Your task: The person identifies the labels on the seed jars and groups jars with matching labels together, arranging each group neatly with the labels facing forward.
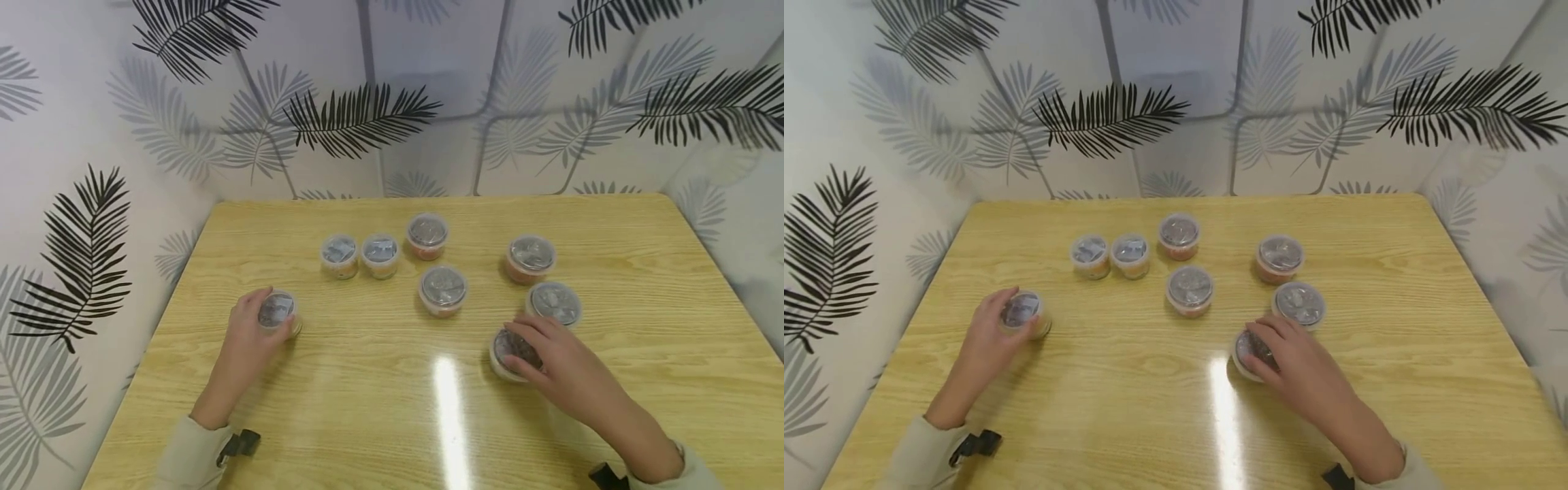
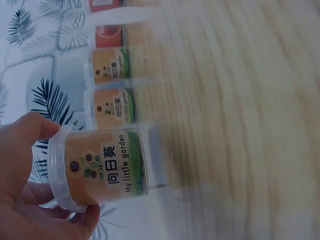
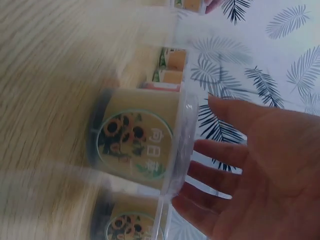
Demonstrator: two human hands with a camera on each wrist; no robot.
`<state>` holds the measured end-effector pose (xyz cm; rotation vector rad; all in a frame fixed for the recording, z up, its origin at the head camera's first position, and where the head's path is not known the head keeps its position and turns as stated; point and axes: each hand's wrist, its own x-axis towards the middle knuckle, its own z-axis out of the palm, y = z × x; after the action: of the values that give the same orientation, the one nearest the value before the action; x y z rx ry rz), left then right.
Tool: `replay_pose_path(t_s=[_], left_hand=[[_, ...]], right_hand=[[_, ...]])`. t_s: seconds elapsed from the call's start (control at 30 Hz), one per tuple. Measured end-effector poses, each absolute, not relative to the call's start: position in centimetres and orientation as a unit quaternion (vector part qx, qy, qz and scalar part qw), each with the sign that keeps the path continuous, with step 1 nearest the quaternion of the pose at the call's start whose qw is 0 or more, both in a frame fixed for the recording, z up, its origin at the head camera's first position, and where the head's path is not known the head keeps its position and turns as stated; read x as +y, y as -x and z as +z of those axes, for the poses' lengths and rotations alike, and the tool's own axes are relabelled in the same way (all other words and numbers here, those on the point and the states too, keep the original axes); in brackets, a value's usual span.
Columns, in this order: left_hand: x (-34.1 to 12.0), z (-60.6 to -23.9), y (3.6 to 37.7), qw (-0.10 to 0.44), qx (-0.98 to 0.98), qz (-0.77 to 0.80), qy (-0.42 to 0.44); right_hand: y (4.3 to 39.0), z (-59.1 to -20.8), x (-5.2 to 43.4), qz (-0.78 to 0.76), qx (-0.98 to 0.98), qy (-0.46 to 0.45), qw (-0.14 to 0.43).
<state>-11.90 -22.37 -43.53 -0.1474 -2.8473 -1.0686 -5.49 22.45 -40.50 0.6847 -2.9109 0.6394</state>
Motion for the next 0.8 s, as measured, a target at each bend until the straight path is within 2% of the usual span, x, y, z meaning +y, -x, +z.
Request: replay_pose_path(t_s=[0.17,0.53,0.8], left_hand=[[-24.1,-43.6,12.4,0.060,-0.937,-0.342,0.041],[-28.4,-43.5,13.1,0.058,-0.943,-0.327,0.018],[-30.8,-43.6,14.2,0.080,-0.947,-0.312,0.015]], right_hand=[[5.0,-40.3,23.5,0.211,-0.953,-0.215,-0.027],[4.9,-41.0,24.0,0.209,-0.955,-0.209,-0.034],[5.0,-41.2,24.0,0.219,-0.956,-0.189,-0.053]])
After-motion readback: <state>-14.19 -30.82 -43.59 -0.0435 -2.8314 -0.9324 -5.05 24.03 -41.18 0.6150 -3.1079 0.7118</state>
